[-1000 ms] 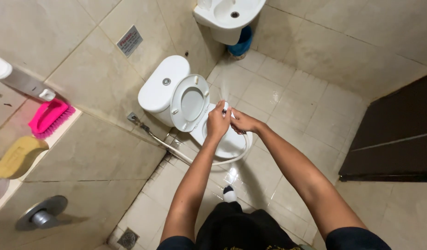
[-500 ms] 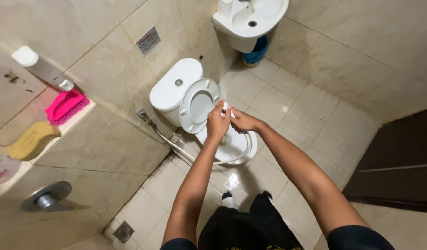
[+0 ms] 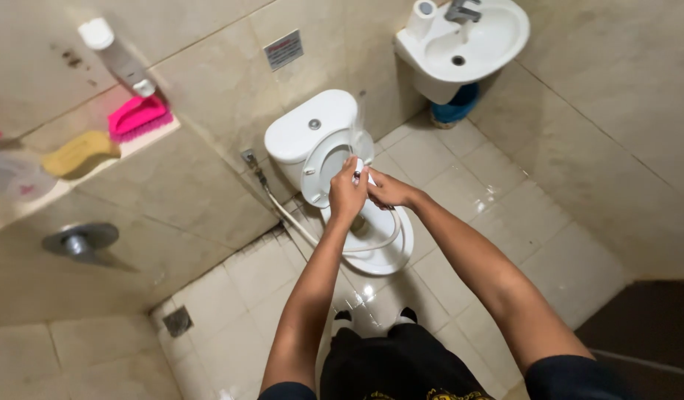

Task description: The person uses a handheld bidet sprayer to rinse the inside of a white toilet bowl. They direct the water stream around the bowl and then flush the toilet. Finally, they close the toilet seat and lid.

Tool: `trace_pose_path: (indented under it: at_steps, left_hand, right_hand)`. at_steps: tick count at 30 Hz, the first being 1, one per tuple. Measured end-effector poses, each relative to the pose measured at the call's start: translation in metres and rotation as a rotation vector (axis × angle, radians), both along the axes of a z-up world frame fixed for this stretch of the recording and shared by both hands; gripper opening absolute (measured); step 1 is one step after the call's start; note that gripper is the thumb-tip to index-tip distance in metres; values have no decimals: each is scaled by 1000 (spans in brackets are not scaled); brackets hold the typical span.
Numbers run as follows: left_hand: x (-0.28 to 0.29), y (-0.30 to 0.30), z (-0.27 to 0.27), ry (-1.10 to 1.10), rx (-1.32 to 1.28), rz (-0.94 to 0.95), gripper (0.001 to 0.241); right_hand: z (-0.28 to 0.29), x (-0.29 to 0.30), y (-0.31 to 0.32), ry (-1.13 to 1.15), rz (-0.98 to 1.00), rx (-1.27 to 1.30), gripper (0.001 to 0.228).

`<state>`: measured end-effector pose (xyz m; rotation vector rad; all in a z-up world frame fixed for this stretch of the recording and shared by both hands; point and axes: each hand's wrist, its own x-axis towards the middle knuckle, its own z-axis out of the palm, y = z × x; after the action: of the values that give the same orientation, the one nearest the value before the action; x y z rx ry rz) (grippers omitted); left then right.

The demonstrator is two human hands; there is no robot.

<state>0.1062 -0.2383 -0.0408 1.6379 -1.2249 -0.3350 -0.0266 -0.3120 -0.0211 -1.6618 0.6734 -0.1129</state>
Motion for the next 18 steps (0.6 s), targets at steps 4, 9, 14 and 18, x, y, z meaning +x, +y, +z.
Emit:
trace_pose_path:
  at_steps: [4, 9, 14, 18]
  left_hand:
    - [-4, 8, 6, -21, 7, 78, 43]
    - [-6, 16, -2, -54, -24, 180, 43]
    - [-11, 34, 15, -34, 15, 270, 43]
    - [-6, 43, -5, -132, -37, 332, 41]
  right_hand:
    - [4, 4, -4, -12, 84, 20, 31]
    - [7, 9, -5, 34, 167, 22, 31]
    - [-4, 16, -3, -2, 261, 21, 32]
    - [-3, 20, 5, -24, 315, 28, 33]
